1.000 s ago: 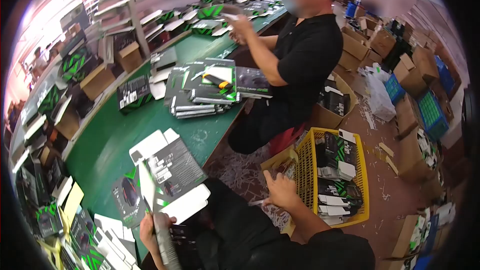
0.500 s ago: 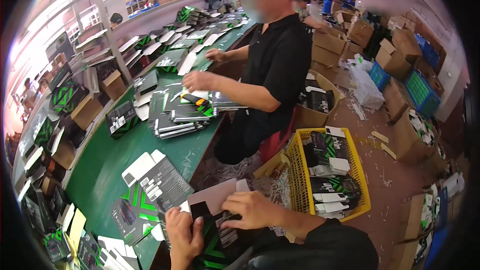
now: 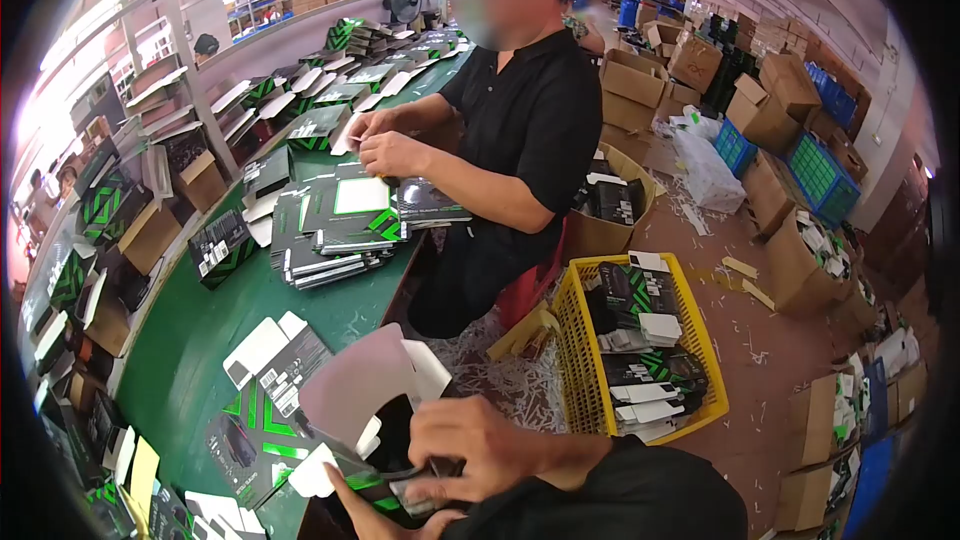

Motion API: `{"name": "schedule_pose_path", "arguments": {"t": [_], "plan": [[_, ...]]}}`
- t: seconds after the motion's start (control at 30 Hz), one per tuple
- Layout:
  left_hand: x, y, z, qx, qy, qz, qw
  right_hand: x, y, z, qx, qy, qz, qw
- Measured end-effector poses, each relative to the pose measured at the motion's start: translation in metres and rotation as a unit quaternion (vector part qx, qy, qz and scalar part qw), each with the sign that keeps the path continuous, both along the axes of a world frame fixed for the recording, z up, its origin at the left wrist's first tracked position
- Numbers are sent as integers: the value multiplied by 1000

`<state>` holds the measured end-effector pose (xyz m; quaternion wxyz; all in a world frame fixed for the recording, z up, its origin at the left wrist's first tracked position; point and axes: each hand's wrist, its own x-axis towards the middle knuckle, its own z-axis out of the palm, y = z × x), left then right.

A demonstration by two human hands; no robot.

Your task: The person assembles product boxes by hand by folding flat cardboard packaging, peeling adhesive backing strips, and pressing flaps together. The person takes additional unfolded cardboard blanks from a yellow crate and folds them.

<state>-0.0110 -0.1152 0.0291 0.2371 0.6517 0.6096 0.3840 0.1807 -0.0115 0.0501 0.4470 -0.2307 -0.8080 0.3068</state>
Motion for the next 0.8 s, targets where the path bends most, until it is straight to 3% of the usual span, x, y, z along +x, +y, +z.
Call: {"name": "schedule_pose_path", "arguments": {"t": [0.03,0.07,0.1,0.2,0.23,0.3,0.37,0.43,0.47,0.53,0.63,0.67,0.77,0.8], "plan": [[0,2,-1,-29,-90,-18,995,-5,-1,4,13,27,38,999],[-3,2,-13,34,-53,-43,997,-11,-3,9,13,48,80,996],[0,0,-19,-17,-212,-48,976,-16,-3,7,21,52,83,995],[-21,0,-33,-143,-353,-103,919,-30,3,2,99,63,79,990],[-28,2,-35,-163,-419,-92,889,-29,3,-1,128,75,27,989],[-37,2,-41,-177,-426,17,887,-24,-3,-13,183,97,-76,975],[-50,-4,-56,-133,-472,48,870,-12,4,-40,174,71,-205,961],[-55,-9,-53,-152,-471,53,867,3,14,-51,-32,37,-92,995],[-57,-11,-54,-165,-472,48,864,4,14,-63,-174,76,6,982],[-56,-16,-63,-185,-501,69,842,5,5,-89,-437,151,190,866],[-60,-17,-63,-209,-489,48,846,9,8,-102,-446,105,276,845],[-62,-19,-68,-219,-482,62,846,7,5,-103,-491,89,262,826],[-68,-28,-71,-228,-485,43,843,7,9,-104,-448,48,309,837],[-70,-32,-69,-215,-474,50,853,6,6,-96,-488,32,313,814]]}}
